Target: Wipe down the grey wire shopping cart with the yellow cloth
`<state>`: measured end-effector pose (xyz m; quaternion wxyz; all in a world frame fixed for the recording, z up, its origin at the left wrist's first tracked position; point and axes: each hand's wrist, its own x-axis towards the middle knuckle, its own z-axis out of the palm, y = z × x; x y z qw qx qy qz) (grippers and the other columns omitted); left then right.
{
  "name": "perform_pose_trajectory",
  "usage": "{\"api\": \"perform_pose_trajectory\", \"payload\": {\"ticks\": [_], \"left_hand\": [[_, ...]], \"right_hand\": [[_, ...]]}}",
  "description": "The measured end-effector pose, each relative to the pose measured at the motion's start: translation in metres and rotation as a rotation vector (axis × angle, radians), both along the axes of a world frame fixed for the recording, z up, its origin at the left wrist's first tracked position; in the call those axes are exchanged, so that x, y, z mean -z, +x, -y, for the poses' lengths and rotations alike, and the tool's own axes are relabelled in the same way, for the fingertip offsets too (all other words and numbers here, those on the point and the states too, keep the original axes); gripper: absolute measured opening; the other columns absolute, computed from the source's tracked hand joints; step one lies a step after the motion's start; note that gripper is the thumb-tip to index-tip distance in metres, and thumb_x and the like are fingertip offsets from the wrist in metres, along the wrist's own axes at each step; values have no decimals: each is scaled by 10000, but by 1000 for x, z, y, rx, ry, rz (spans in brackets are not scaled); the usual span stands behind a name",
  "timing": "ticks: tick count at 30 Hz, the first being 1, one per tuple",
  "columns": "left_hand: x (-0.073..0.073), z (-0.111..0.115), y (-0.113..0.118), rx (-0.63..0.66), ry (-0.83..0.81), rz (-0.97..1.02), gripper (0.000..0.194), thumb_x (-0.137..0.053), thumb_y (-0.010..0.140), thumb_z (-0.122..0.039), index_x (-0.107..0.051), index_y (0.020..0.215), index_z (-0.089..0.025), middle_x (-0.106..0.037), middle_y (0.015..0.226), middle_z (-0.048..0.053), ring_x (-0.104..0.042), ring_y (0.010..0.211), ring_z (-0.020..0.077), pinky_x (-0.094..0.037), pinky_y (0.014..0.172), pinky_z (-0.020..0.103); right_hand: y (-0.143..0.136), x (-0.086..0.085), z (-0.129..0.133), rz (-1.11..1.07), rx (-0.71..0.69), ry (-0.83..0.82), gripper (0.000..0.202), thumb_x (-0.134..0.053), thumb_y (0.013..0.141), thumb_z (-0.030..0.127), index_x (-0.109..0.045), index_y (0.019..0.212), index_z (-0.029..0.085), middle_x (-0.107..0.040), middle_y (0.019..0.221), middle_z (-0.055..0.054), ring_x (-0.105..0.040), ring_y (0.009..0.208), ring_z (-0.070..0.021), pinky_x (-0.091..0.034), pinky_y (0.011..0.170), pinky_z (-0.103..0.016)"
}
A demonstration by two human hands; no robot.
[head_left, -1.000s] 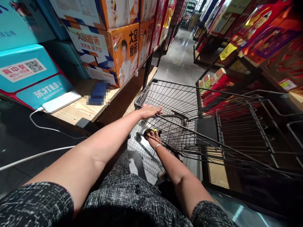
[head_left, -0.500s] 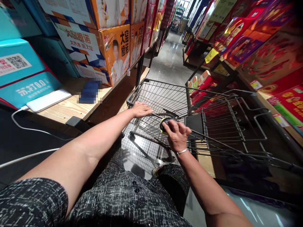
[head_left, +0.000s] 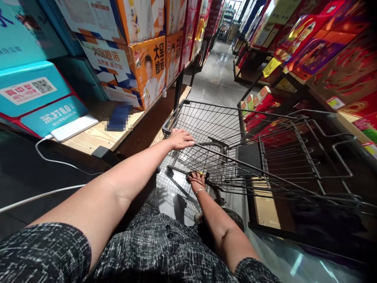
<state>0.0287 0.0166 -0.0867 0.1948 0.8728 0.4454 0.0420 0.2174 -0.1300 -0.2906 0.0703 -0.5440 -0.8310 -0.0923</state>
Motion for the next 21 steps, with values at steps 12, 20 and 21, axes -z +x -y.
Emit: {"api": "perform_pose_trajectory", "payload": {"ticks": [12,20,21], "left_hand": [[1,-1,0,-5,41,3,508,-344,982,-482,-521,1442,-356,-594,1414,-5,-421,1294,266,-235,1060,444],[9,5,-1,-20,164,-46,892,-647,762,-399,-285,1573,-315,-415,1556,67,-307,1389,340,-224,1103,487],[10,5,-2,-31,175,-42,842,-645,769,-398,-337,1549,-315,-416,1551,66,-309,1390,338,-226,1108,485]], "right_hand": [[85,-180,4,-220,397,534,485,-534,826,115,-669,1232,344,-572,1310,-86,-385,1196,-317,-248,951,-490],[-20,-178,-51,-170,199,259,416,-449,959,190,-627,1290,367,-537,1408,-52,-341,1213,-295,-210,955,-457],[-28,-179,-55,-154,154,248,406,-453,970,210,-624,1295,382,-535,1419,-39,-340,1216,-291,-209,958,-452]]}}
